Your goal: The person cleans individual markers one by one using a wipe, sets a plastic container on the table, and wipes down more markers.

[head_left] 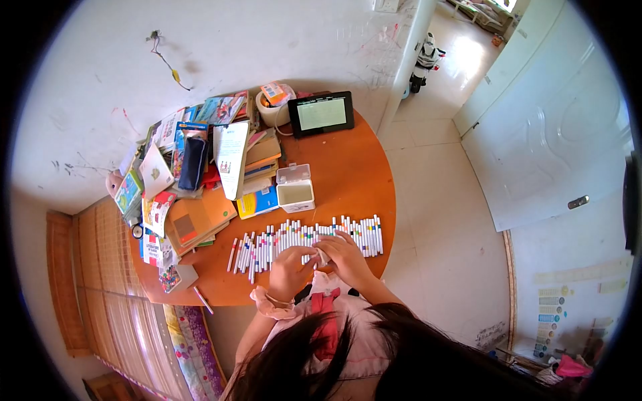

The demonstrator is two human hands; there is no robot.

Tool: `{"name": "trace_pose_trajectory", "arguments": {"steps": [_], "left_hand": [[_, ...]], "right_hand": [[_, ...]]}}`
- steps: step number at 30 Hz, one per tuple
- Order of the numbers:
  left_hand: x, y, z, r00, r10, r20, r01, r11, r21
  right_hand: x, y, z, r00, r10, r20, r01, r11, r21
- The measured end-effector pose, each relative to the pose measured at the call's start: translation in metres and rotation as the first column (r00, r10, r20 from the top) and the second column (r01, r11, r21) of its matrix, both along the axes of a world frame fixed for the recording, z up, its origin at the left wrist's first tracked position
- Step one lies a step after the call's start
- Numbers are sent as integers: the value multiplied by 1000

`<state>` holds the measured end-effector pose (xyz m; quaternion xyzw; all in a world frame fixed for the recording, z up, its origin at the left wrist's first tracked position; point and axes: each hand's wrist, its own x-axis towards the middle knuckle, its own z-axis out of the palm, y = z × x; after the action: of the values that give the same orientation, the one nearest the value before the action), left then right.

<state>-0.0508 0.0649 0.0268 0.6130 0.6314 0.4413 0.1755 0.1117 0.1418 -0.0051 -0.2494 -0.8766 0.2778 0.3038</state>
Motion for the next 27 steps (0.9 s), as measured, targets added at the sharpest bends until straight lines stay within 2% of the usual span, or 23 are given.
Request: {"name": "trace_pose_trajectory", "arguments": {"steps": [1, 3, 5, 7, 8, 12, 14, 15, 17, 21, 23, 27], "left_hand": [[3, 2, 0, 999, -44, -7, 44, 998, 47], [4, 2, 3, 1000, -21, -3, 22, 999, 26], [1, 5, 9, 998, 29, -62, -24, 997, 77], [0, 3, 10, 995, 74, -64, -68, 993, 97], [0, 3, 10, 991, 118, -66, -110, 987, 117], [-1, 1, -2, 998, 63, -21, -61, 994, 95], [5, 0, -4, 997, 30, 72, -33, 999, 42], [5, 0, -3, 997, 30, 73, -33, 999, 42], [5, -1, 2, 995, 88, 49, -92, 992, 84], [-1, -3, 4, 985, 169, 25, -171, 968, 186], [-6, -4, -2, 993, 50, -107, -42, 996, 78], [3, -3, -8, 999, -27, -27, 26, 999, -24]], "right_hand": [[-4, -2, -1, 1000, 0, 0, 0, 1000, 0], [-9, -9, -3, 980, -49, -193, -6, 961, -275], [-6, -8, 1, 969, -61, -240, -16, 952, -305], [-1, 1, 4, 981, -99, -166, 98, 995, -15], [0, 3, 8, 978, -149, -149, 160, 985, 65], [-3, -3, 10, 976, -159, -150, 167, 985, 47], [-8, -9, 8, 986, -45, -159, 52, 998, 42], [-7, -9, 8, 986, -45, -159, 52, 998, 42], [-4, -5, 8, 992, -61, -112, 73, 993, 97], [0, 3, -5, 988, -136, -71, 142, 985, 97], [-3, -1, 1, 992, -88, -86, 97, 990, 105], [-13, -11, 8, 996, -20, -90, 31, 992, 119]]}}
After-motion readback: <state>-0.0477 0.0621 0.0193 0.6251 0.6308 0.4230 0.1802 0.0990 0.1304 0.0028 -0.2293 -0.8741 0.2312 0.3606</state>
